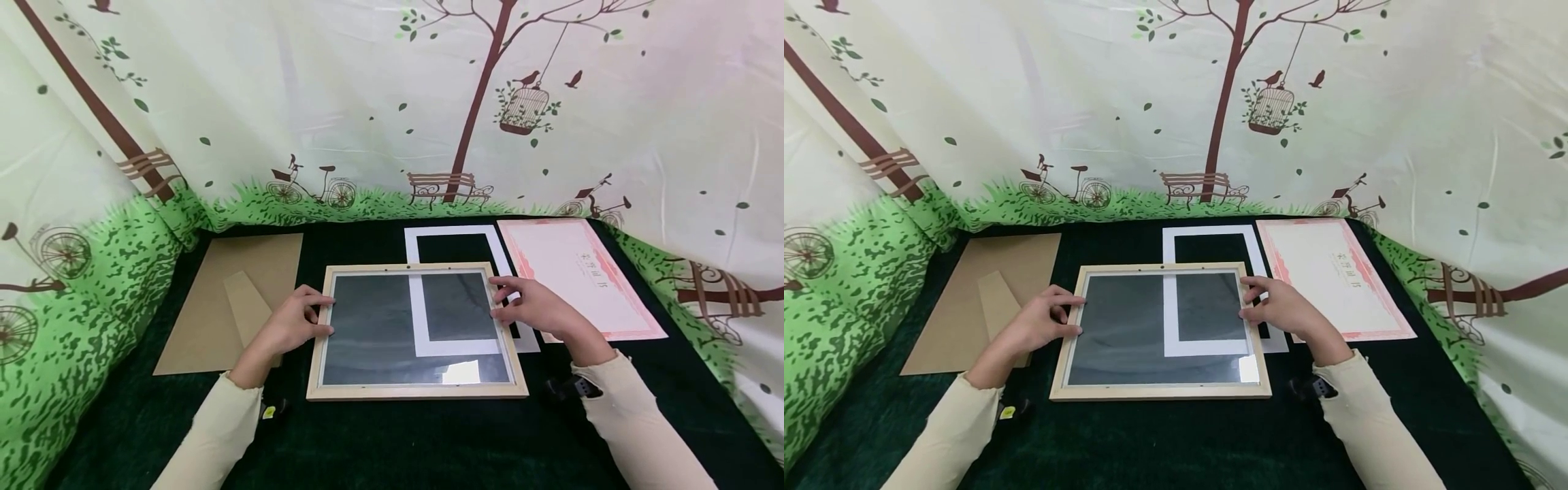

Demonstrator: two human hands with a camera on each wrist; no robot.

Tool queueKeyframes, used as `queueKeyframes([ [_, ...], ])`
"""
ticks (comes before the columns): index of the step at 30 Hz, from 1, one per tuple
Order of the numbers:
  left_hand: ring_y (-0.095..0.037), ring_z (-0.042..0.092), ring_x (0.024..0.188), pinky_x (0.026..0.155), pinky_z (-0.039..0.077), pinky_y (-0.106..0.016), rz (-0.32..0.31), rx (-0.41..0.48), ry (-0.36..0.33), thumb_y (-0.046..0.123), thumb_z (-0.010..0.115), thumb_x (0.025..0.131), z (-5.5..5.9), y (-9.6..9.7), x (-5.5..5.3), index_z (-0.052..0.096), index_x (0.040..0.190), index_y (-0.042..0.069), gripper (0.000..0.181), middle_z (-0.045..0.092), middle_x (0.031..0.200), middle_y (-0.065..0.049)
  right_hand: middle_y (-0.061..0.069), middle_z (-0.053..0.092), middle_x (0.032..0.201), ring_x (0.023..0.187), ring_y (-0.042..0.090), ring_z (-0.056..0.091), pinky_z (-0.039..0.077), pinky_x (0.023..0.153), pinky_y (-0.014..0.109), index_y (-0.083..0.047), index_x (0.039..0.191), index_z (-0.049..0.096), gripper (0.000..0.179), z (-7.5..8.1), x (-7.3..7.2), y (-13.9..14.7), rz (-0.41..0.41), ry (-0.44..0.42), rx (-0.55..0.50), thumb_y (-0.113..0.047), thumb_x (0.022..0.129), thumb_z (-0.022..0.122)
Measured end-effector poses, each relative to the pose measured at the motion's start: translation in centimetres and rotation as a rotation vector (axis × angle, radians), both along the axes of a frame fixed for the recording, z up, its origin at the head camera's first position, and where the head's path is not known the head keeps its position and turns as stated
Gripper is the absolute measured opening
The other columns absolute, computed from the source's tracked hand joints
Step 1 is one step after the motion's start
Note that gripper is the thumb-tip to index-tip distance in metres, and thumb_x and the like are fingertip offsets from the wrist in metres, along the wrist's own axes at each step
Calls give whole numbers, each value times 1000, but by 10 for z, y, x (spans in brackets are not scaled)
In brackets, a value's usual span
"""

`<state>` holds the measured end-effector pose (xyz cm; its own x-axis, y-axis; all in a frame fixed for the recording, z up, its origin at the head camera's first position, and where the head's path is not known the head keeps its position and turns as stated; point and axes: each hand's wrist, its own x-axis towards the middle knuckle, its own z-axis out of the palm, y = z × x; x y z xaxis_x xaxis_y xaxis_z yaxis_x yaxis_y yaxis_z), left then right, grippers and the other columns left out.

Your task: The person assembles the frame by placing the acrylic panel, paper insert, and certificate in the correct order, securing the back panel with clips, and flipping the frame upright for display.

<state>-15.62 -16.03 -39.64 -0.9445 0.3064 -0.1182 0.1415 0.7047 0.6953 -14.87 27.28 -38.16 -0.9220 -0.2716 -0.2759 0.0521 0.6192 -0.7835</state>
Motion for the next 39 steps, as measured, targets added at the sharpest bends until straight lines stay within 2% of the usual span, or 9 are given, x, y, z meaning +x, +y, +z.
queueKeyframes([
  [8,-18,52,77,59,46,-29,-44,-28,6,7,79,83,2,4,2,63,132,2,52,50,132,-13,20,55,113,86,22,65,59,75,31,4,150,36,69,-4,0,5,-4,-16,2,-9,90,69],
  [17,-21,50,87,70,43,-30,-90,-92,0,13,81,82,2,5,2,61,134,4,56,46,145,-11,21,56,114,84,21,65,59,74,33,5,149,36,68,-2,-1,4,2,-10,2,-8,90,69],
  [23,-21,49,88,70,43,-30,-124,-88,37,11,81,83,-1,3,3,61,135,6,56,48,143,-14,15,57,110,82,19,63,55,69,31,0,147,45,65,-2,-2,1,5,22,131,-15,90,72],
  [27,-21,49,85,68,42,-30,-143,-88,56,9,79,84,-1,2,5,62,135,7,54,48,142,-14,19,55,121,90,26,60,49,65,33,-3,146,47,67,-1,-1,1,80,117,200,-17,87,76],
  [29,-24,53,93,74,46,-34,-152,-100,59,11,79,84,-1,3,5,61,135,8,55,47,143,-14,23,48,131,102,31,58,51,69,36,-5,146,48,70,-2,0,1,129,165,229,-18,85,79],
  [31,-28,55,107,85,50,-41,-158,-118,54,14,80,83,0,4,6,61,136,9,56,46,145,-14,25,41,141,115,36,51,52,80,43,-8,145,51,70,-3,2,0,178,215,269,-22,83,81],
  [34,-32,50,126,101,47,-51,-172,-153,50,18,81,83,1,6,7,60,137,10,59,45,146,-13,24,34,148,128,41,39,45,94,56,-10,141,57,69,-4,5,-2,208,247,316,-26,80,84],
  [39,-34,48,130,103,45,-53,-189,-170,68,14,80,84,1,6,8,60,137,10,56,44,146,-13,22,30,151,134,44,32,40,100,62,-10,138,59,68,-6,6,-3,201,240,303,-25,77,86],
])
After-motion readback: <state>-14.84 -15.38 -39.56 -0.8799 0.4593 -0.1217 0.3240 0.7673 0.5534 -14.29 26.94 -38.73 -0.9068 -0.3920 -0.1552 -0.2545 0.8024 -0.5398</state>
